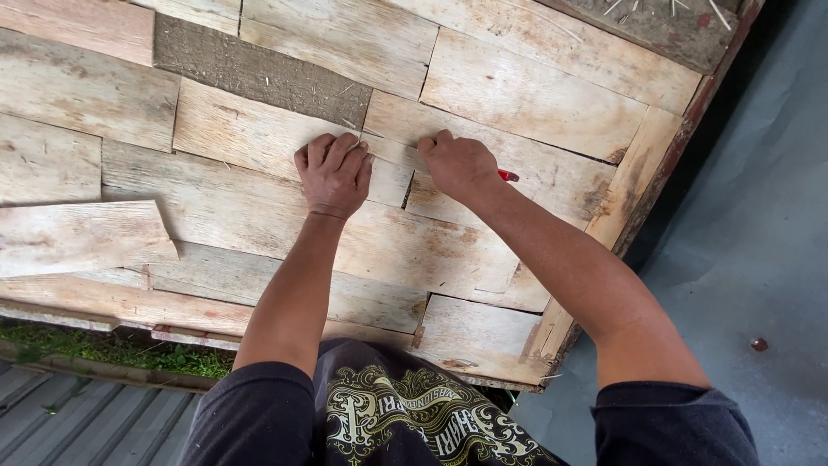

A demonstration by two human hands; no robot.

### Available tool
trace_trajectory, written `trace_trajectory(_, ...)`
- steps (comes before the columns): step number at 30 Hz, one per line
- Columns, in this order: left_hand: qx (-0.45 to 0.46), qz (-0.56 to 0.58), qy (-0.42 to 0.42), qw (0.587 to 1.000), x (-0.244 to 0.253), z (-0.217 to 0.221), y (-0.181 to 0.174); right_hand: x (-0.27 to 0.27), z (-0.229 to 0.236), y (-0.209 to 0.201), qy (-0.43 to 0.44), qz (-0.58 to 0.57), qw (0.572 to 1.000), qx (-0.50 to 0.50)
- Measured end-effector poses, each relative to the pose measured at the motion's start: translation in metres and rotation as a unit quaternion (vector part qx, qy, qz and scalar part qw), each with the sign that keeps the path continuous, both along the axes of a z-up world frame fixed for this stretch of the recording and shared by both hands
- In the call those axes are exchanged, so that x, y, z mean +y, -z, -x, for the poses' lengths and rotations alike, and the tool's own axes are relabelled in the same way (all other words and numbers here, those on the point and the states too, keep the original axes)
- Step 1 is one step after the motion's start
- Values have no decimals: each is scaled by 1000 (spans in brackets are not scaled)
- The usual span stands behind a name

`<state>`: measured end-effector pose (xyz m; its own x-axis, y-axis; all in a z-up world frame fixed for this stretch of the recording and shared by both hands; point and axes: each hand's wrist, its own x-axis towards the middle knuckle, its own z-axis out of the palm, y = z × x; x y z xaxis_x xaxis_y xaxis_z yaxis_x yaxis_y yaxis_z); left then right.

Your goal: The person is applying thin wood veneers to a larger wooden board, pressing them into place and trimming the excess with a utility knife.

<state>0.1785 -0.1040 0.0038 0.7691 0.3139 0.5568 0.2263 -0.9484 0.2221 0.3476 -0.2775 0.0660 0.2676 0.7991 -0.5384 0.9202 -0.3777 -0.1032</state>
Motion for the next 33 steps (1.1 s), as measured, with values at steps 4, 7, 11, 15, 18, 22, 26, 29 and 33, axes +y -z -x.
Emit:
trace_trajectory(4, -6, 2, 4, 1000, 0, 0, 5, -12, -5, -8, 10, 35, 999, 10)
trace_trajectory(7, -10, -5, 4, 1000, 1, -2, 7, -21, -9, -12, 9, 48, 999, 4)
trace_trajectory(11, -10, -8, 2, 1000, 0, -2, 7, -31, -11, -23, 2, 59, 998, -5)
trace_trajectory(15, -1, -5, 0, 1000, 0, -1, 8, -36, -10, -29, 5, 80, 997, -17)
trace_trajectory(18, -3, -1, 4, 1000, -1, 0, 8, -37, -9, -26, 13, 71, 997, -21)
trace_trajectory(22, 12, -3, 20, 1000, -1, 1, 8, -36, -4, -27, 48, 55, 997, -15)
trace_trajectory(26, 35, -3, 15, 999, -8, -2, 13, -40, 2, -13, 102, 43, 994, -4)
trace_trajectory(29, 40, 10, 49, 998, -22, -29, -10, -41, 1, -5, 126, 32, 991, 9)
trace_trajectory(33, 184, 89, 154, 967, -49, -60, -22, -40, 0, -1, 135, 23, 990, 29)
